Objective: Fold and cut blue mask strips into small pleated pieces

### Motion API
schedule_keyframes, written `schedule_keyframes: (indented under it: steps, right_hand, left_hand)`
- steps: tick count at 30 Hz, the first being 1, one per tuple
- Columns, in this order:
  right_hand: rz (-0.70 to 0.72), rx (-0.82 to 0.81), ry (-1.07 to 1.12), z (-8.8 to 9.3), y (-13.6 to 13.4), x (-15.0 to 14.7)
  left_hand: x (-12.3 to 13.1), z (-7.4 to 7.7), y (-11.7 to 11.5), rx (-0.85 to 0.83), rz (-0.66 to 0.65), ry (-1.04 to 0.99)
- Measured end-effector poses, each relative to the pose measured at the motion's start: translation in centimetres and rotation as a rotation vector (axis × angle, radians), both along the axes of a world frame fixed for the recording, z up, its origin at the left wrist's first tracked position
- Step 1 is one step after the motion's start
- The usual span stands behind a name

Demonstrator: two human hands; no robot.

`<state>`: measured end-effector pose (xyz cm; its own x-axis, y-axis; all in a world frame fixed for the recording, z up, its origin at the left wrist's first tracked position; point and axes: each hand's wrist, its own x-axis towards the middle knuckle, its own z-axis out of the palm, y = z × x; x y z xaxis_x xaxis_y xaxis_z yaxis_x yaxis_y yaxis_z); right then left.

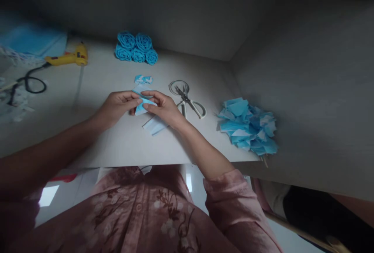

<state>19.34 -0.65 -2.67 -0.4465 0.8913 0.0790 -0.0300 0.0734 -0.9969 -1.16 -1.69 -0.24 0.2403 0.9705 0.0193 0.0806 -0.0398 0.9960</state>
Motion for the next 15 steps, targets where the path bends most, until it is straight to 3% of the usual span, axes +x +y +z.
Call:
schedule_keyframes:
  steps: [8,15]
  right_hand:
    - [-0.074,0.132,-0.031,0.0,0.4,0.3]
    - [-0.081,0.148,-0.067,0.0,0.7,0.5]
  left_hand:
    - [0.2,-0.5,0.0,0.006,-0.008,-0.033]
    - [0.2,-1.2,0.3,-0.002,-0.035,-0.019]
